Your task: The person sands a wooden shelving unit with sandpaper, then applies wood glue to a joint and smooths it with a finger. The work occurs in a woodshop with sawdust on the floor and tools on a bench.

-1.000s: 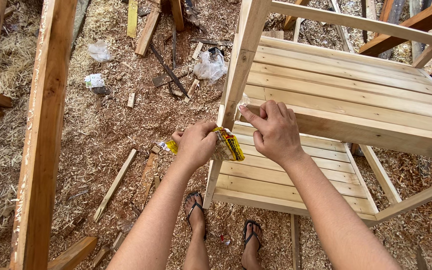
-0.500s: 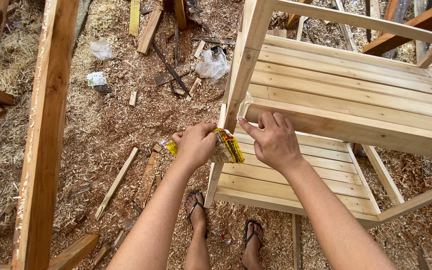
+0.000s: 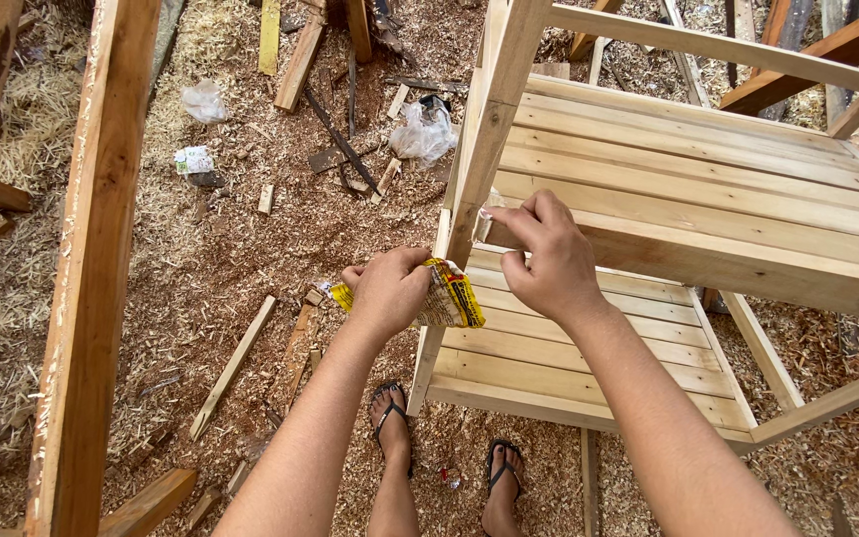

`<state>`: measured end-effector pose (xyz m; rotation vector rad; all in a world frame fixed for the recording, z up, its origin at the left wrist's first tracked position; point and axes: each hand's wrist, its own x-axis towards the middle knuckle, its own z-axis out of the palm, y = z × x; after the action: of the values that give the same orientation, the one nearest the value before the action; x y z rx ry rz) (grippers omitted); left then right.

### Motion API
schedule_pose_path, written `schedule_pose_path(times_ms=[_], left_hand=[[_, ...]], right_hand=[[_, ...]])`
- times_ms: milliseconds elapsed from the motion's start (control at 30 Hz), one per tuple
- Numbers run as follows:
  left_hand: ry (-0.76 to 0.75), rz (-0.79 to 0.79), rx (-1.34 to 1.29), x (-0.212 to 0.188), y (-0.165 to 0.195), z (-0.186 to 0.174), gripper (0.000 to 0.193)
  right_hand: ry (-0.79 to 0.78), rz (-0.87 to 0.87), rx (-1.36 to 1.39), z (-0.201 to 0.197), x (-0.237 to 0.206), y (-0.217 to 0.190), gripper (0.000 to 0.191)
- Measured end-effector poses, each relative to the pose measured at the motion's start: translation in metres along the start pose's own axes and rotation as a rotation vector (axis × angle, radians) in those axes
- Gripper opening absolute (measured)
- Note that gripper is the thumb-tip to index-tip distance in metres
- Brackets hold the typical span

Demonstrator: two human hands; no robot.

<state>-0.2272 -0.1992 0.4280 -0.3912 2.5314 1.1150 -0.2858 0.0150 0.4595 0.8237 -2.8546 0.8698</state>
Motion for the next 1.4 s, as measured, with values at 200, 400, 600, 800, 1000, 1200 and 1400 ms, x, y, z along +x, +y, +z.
schedule_pose_path(times_ms=[200,400,600,800,1000,1200,1400], left_hand=[[-0.021,-0.001,0.015,-0.001,0.004,-0.004,0.036],[0.016,0.016,-0.013,0.000,0.001,-0.004,0.041],[0.006,-0.015,-0.005,0.001,-0.002,-0.001,0.043],[-0.019,-0.031,0.007,0.000,0.004,-0.006,0.042],[-0.010,-0.015,-0.004,-0.004,0.004,-0.005,0.039],[-0.022,0.016,0.003,-0.005,0.009,-0.002,0.040],[-0.060,0.025,-0.003,-0.013,0.038,-0.005,0.040]], right_hand=[[-0.002,-0.085,-0.173,-0.005,0.007,-0.012,0.055],[-0.001,-0.173,-0.310,-0.001,0.001,-0.014,0.051],[-0.015,-0.205,-0.351,0.004,-0.008,-0.013,0.052],[-0.050,-0.200,-0.338,0.007,-0.012,-0.012,0.053],[-0.094,-0.128,-0.244,0.016,-0.023,-0.009,0.050],[-0.111,0.144,0.164,0.017,-0.039,0.007,0.039],[0.166,0.524,1.225,-0.007,-0.049,0.011,0.055]])
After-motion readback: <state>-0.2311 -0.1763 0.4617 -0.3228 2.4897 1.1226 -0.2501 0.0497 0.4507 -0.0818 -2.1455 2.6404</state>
